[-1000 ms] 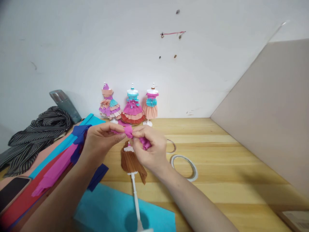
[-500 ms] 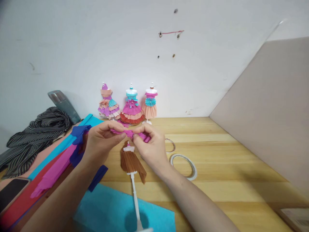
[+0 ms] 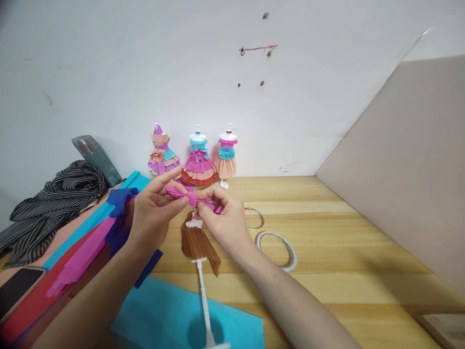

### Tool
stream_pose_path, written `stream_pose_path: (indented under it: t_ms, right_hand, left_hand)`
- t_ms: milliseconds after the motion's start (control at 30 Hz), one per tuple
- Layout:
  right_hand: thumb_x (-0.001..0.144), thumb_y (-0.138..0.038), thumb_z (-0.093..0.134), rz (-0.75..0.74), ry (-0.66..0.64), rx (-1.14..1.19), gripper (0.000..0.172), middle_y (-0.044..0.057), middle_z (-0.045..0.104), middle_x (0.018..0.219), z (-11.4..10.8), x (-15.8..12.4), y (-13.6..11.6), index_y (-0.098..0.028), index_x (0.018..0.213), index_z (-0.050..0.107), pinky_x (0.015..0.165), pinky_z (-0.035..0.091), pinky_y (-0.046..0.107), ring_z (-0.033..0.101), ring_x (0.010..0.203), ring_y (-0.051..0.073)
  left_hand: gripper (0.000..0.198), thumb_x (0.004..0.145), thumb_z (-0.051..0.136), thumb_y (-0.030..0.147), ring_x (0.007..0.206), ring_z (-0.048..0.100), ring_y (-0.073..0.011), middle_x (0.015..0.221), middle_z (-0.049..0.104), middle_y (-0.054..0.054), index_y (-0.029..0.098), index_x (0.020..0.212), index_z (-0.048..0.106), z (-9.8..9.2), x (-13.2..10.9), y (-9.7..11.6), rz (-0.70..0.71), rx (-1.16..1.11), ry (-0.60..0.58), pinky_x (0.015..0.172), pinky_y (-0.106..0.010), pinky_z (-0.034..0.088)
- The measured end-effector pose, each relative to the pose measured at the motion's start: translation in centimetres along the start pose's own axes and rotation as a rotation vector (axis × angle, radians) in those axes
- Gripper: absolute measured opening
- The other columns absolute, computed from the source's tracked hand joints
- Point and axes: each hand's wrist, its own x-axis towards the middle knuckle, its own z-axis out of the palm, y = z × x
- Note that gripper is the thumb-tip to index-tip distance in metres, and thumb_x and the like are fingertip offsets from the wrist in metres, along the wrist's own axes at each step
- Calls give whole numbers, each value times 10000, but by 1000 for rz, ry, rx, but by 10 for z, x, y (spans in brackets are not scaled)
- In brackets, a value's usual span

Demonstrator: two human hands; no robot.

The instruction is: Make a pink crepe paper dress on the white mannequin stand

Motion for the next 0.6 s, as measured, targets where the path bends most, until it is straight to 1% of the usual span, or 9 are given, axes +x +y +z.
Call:
stream_pose_path:
  t_ms: [100, 200, 300, 500, 600]
  right_hand:
    - [672, -184, 609, 4, -38, 21, 125, -16, 643, 589, 0, 0, 0, -176, 792, 639, 475, 473, 230, 620, 526, 135]
    - [690, -184, 603, -12, -61, -7, 109, -20, 625, 577, 0, 0, 0, -173, 790, 645, 487, 471, 229, 613, 529, 131]
    - [712, -194, 602, -37, -43, -60, 89, -15, 628, 582, 0, -1, 2, -169, 784, 647, 486, 451, 226, 594, 525, 125]
    - [760, -219, 615, -137, 2, -179, 76, -9, 640, 608, 0, -2, 4, -168, 781, 667, 458, 392, 216, 530, 503, 102]
    - [785, -225, 614, -186, 16, -239, 87, -11, 619, 594, 0, -3, 6, -168, 766, 676, 463, 378, 220, 504, 503, 100]
  left_hand:
    - [489, 637, 752, 74, 721, 646, -102, 775, 678, 14, 173, 1111, 683, 0, 0, 0, 46, 29, -8, 706, -216, 540]
    - [481, 641, 744, 61, 728, 643, -96, 786, 680, 11, 171, 1105, 689, 0, 0, 0, 67, 29, -9, 707, -206, 540]
    - [471, 642, 747, 67, 718, 638, -92, 781, 680, 11, 165, 1099, 694, 0, 0, -1, 66, 17, -6, 693, -198, 536]
    - [481, 653, 758, 97, 711, 638, -95, 768, 676, 14, 160, 1124, 684, 3, -2, -1, 5, -18, 43, 694, -206, 533]
    - [496, 664, 763, 110, 731, 647, -104, 774, 686, 5, 153, 1149, 671, 4, -3, -2, -26, -26, 68, 705, -210, 533]
